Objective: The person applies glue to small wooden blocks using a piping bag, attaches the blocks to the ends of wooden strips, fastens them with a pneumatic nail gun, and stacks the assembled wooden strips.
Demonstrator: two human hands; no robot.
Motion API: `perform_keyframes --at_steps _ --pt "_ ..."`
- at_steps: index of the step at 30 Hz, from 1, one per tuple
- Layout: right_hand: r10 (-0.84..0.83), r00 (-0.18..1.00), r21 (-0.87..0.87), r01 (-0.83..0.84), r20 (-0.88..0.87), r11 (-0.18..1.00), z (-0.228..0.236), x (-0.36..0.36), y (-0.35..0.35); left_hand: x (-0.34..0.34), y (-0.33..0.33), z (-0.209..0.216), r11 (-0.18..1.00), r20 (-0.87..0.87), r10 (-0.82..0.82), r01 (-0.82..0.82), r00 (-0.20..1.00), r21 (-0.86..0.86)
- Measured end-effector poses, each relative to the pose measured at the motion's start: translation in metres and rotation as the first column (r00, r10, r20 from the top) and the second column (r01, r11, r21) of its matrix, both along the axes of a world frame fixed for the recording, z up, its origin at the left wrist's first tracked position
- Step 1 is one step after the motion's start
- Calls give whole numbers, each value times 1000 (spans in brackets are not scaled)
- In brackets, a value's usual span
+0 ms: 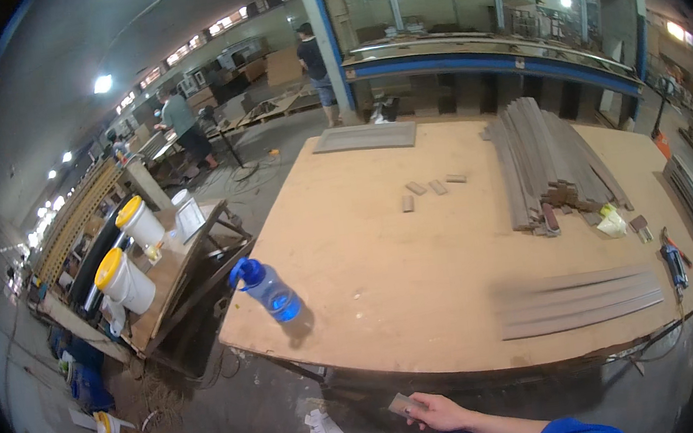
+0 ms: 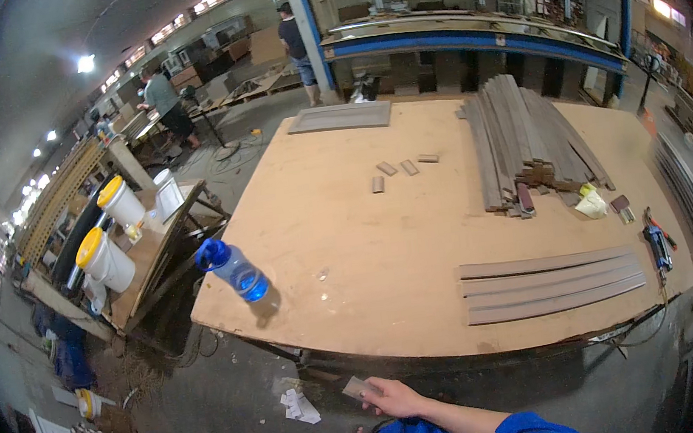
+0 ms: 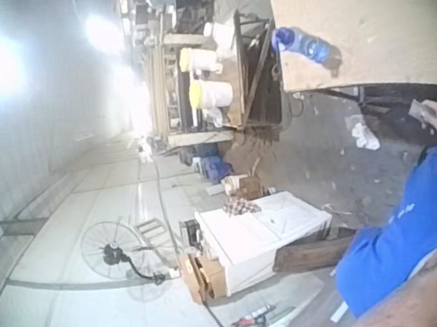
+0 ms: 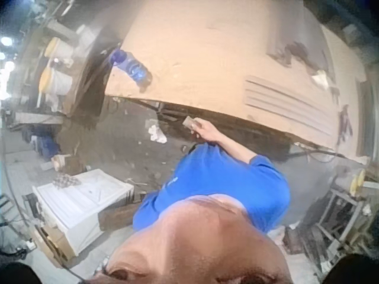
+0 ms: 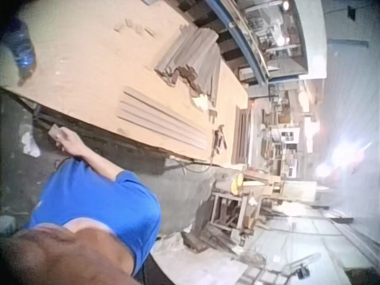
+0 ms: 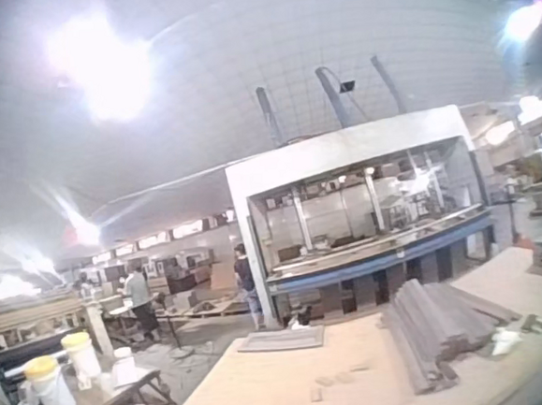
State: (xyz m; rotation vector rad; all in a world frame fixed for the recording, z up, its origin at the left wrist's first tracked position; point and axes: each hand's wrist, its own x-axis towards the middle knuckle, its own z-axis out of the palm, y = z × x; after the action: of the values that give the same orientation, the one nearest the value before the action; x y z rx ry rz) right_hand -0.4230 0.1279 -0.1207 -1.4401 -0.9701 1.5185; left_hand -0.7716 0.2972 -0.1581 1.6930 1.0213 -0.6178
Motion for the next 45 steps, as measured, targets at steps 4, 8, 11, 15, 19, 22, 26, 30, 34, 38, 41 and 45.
perform_keyframes --at_steps 4,8,11,15,19,22,26,30,34,38,41,45 --pt "-17 1000 -11 18 18 1000 8 32 -20 56 -9 6 998 2 -64 64 998 -3" --pt "-171 981 40 175 -95 984 -20 75 -45 112 -27 8 985 -17 -165 164 986 -51" --pt "-286 955 46 290 -79 956 -11 103 -53 133 -52 13 963 -63 -244 234 968 -132" --pt "-371 915 -19 373 -159 928 -18 129 -55 157 -66 25 934 -111 -316 289 942 -210" --pt "-462 863 -49 462 -205 886 -24 144 -56 220 -57 68 958 -74 -275 267 959 -100" --pt "-572 818 -92 565 -70 820 0 159 -53 291 -22 60 995 327 -53 21 944 99" --pt "-779 610 129 769 147 626 -18 197 -52 388 12 52 988 475 -144 100 868 117" --pt "-861 397 204 858 318 471 -38 279 -46 467 58 13 934 660 -331 134 674 332" --pt "-639 328 129 818 695 561 -14 380 -37 494 119 -22 705 501 -459 -42 734 708" --pt "-321 200 76 733 926 676 -28 462 -62 526 122 -31 568 362 -478 -33 800 822" --pt "-162 120 56 608 979 792 -33 494 -71 523 129 -31 551 334 -457 -32 824 834" --pt "-403 -66 393 412 913 822 -16 551 -51 534 155 -30 670 394 -332 -80 857 738"
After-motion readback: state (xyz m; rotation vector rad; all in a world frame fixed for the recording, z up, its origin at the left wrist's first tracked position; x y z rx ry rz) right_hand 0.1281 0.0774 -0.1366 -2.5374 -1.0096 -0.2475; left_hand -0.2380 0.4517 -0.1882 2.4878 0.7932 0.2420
